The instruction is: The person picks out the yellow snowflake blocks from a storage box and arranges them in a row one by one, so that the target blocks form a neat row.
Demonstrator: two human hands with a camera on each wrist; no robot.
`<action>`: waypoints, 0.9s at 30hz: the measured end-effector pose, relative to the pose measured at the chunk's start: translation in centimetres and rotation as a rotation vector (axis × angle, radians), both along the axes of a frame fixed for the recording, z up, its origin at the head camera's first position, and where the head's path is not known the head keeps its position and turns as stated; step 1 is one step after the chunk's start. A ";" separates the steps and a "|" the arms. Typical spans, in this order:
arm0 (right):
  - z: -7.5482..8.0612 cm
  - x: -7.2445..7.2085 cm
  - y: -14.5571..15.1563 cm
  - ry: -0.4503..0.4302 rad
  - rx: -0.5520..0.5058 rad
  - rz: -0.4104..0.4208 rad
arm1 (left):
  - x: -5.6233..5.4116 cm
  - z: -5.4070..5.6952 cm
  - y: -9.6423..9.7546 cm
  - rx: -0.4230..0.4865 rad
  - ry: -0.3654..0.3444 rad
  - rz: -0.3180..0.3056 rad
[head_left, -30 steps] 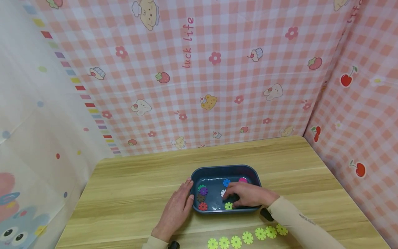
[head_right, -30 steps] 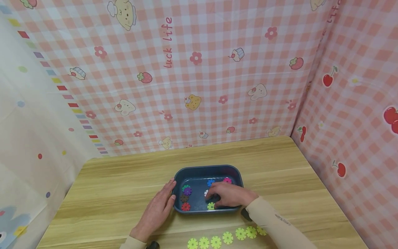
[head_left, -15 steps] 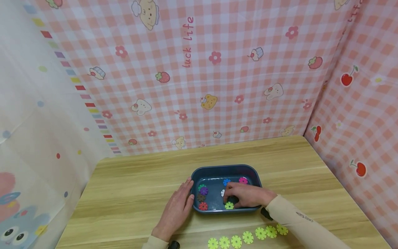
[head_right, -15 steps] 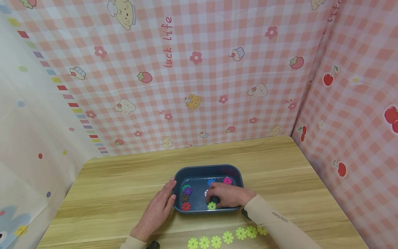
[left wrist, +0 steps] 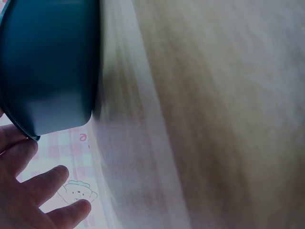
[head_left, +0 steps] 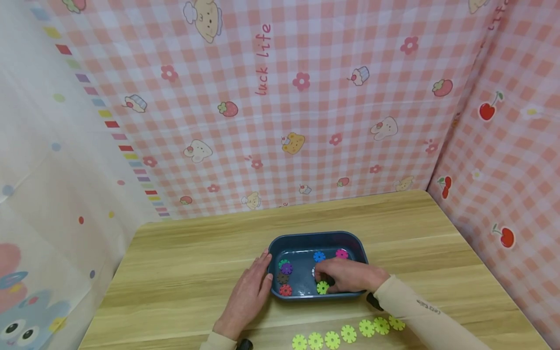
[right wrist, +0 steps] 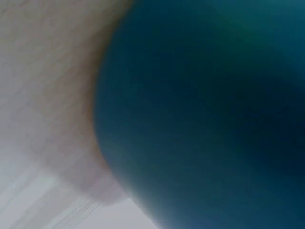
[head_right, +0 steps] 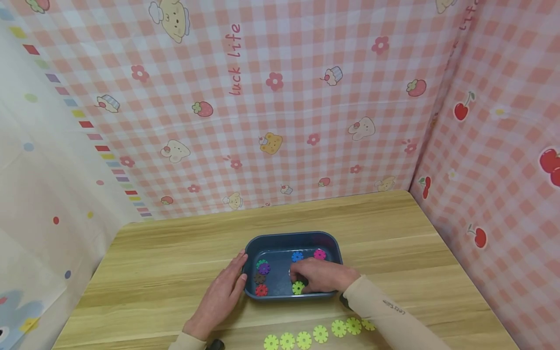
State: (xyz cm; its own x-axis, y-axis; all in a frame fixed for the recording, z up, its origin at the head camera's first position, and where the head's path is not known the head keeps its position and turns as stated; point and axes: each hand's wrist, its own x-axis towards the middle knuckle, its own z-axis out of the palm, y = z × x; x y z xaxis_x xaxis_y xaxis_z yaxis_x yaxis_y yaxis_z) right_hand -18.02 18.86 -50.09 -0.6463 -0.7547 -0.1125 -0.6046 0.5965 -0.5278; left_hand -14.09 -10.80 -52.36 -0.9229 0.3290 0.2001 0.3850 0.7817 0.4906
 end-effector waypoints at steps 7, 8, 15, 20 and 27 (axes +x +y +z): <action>0.1 0.2 -0.1 0.007 0.027 -0.022 | 0.0 0.0 0.0 -0.001 0.000 0.006; 0.1 0.2 0.0 0.012 0.034 -0.022 | 0.1 0.0 0.0 -0.001 -0.001 0.007; 0.1 0.3 0.1 0.022 0.035 -0.009 | 0.2 0.0 0.0 0.004 -0.002 0.010; 0.1 0.2 0.1 0.004 0.014 -0.022 | 0.1 0.0 0.0 0.007 -0.007 0.010; 0.3 0.0 0.3 -0.002 -0.066 -0.031 | 0.1 0.1 0.1 0.010 -0.017 0.010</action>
